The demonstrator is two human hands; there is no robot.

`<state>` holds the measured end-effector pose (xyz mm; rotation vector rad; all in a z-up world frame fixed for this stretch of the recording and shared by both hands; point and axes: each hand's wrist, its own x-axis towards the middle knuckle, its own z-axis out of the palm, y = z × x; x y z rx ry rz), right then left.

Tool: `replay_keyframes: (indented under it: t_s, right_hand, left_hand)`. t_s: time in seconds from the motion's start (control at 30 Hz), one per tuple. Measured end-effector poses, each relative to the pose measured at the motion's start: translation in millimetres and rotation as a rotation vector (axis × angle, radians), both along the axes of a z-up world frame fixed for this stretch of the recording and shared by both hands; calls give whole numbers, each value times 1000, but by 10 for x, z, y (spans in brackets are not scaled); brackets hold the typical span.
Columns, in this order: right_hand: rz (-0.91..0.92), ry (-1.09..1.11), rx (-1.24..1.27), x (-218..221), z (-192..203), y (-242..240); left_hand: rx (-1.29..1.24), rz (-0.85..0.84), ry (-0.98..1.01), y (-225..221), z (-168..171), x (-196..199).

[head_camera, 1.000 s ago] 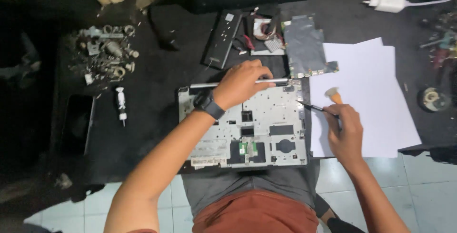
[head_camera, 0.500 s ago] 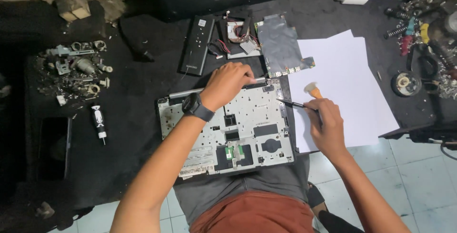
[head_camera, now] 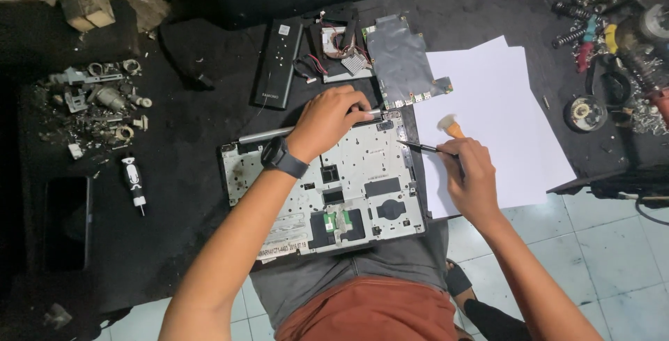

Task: Disassembling and cleaning a laptop motherboard and chassis using a brush and hands.

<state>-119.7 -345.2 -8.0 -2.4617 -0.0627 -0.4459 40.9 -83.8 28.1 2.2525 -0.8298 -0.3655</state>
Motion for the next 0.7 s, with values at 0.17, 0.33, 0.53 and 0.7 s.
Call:
replay_keyframes:
  t_s: [0.17,0.33,0.53,0.7]
  right_hand:
    - [-15,8,27,1,16,18]
    - [1,-48,-46,-11,30,18]
    - [31,-103,-145,-22,31,10]
    - [65,-108,-327,-39,-92,-60]
  left_hand:
    - [53,-9,-126,-20,-168,-13]
    - [21,35,-216,92,-199,-86]
    - [47,121,-306,677,107,-284]
    - [66,250,-268,1109,250,-827]
